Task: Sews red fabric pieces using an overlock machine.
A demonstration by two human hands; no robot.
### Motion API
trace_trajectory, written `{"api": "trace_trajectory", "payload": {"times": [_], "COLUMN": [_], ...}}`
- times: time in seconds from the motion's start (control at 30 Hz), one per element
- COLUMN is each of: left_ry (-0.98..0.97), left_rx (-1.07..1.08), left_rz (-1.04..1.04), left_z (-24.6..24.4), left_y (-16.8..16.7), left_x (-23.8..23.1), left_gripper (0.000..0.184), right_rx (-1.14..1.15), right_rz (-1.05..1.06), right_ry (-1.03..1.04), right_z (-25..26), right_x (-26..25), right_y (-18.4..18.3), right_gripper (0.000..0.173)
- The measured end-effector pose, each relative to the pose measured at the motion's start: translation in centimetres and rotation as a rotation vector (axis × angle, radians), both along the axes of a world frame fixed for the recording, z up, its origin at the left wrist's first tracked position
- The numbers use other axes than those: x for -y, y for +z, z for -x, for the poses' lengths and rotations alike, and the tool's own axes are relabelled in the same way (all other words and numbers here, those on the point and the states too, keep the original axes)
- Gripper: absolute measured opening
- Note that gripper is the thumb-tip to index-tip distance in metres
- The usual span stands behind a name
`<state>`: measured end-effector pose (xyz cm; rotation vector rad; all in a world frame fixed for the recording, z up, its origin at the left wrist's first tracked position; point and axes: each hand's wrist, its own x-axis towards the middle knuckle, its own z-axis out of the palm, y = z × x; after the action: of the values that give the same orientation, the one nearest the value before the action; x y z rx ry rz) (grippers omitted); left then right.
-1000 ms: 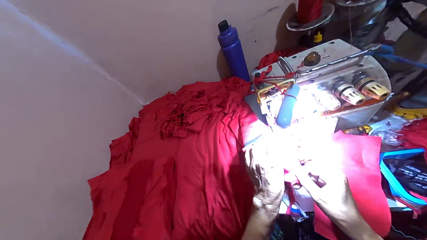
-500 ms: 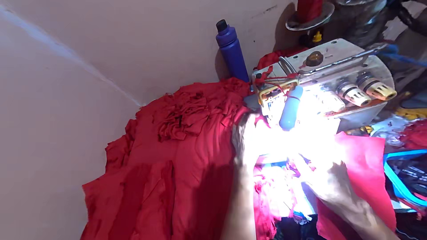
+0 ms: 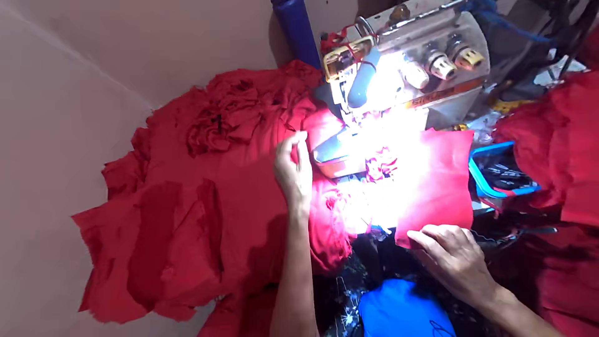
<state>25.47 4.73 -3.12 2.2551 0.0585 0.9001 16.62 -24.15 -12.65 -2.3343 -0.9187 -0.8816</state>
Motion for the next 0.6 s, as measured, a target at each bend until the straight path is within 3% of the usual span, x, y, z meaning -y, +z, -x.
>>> {"api": "trace_trajectory", "payload": {"times": [0.07, 0.27, 0.5, 0.6], "left_ry": [0.055, 0.014, -0.124, -0.221], "left_rx": [0.056, 0.094, -0.031, -0.045], "left_rz": [-0.065, 0.104, 0.201, 0.218], "left_z": [4.7, 13.3, 14.3, 14.2], "left_y": [-1.2, -4.6, -6.4, -6.7], "left_x": [1.4, 5.2, 8.5, 9.6], "left_gripper": [0.027, 0.019, 0.018, 0.016], "right_rx": [0.038, -0.019, -0.498, -0.602], "right_rz": [-0.048, -0.148, -0.316, -0.392], "right_ry": [0.038, 0.12, 0.202, 0.281], "right_z": [-0.3, 0.3, -0.1, -0.5], "right_x": [-0.4, 0.2, 0.7, 1.4], "right_y": [-0.7, -0.4, 1.3, 1.8], "right_gripper": [0.017, 0.02, 0.021, 0.02]}}
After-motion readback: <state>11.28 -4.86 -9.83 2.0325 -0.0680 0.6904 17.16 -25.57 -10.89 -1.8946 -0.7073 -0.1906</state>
